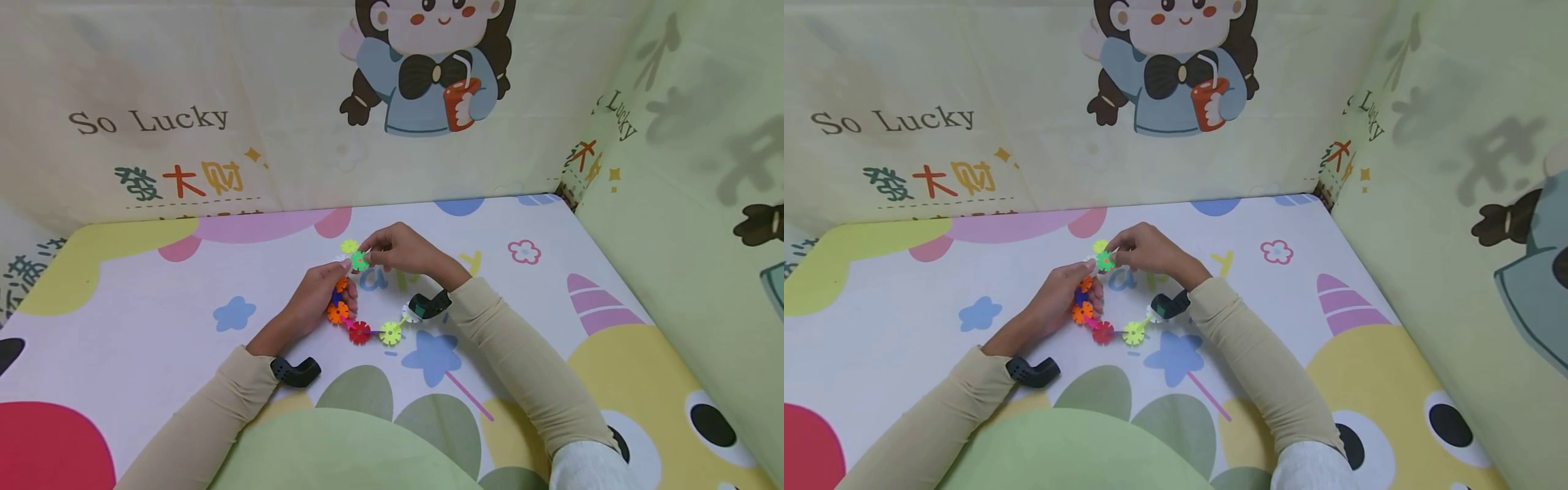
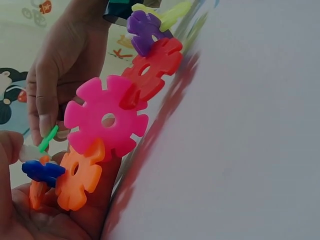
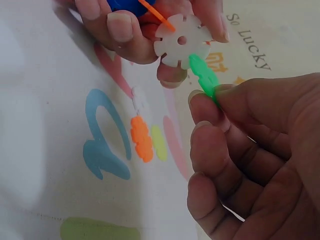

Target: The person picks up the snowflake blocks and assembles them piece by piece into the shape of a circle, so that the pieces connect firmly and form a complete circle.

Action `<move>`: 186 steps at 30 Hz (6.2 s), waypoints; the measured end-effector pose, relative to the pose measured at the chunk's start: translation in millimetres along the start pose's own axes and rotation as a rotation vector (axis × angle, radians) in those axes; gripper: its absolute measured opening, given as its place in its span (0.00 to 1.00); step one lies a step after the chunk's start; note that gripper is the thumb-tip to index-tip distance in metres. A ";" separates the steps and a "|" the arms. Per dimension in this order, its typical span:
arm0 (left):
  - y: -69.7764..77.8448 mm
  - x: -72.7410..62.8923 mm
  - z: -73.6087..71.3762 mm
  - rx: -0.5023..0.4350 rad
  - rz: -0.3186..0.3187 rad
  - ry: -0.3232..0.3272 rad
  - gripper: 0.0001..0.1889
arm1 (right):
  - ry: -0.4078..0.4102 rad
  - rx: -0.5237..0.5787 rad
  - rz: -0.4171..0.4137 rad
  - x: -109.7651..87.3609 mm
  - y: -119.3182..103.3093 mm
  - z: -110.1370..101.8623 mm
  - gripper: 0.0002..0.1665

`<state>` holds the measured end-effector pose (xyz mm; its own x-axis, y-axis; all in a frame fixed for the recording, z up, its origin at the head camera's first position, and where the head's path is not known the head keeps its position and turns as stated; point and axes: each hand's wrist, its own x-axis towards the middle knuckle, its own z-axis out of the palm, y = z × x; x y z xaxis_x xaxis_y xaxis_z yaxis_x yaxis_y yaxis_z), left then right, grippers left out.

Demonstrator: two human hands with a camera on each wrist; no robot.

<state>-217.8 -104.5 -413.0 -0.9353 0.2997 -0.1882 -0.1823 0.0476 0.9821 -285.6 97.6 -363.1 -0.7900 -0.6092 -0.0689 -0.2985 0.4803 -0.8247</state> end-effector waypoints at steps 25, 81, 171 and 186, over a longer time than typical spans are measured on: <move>-2.4 -1.6 3.1 0.112 0.071 0.035 0.24 | 0.013 0.074 -0.002 2.0 -0.7 7.5 0.11; 3.8 -6.2 1.2 -0.112 0.005 0.081 0.17 | 0.174 -0.162 0.097 16.5 15.2 14.1 0.13; 30.7 -21.5 9.7 0.050 -0.033 0.168 0.17 | -0.027 -0.020 -0.047 -5.5 20.2 15.1 0.02; 0.6 -1.6 -0.2 0.005 -0.024 0.165 0.18 | -0.014 -0.055 -0.074 -7.3 17.4 15.4 0.03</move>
<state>-216.4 -105.1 -412.1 -0.9679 0.1379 -0.2100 -0.2038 0.0574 0.9773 -276.8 100.7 -385.6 -0.7573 -0.6529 -0.0170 -0.3849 0.4672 -0.7960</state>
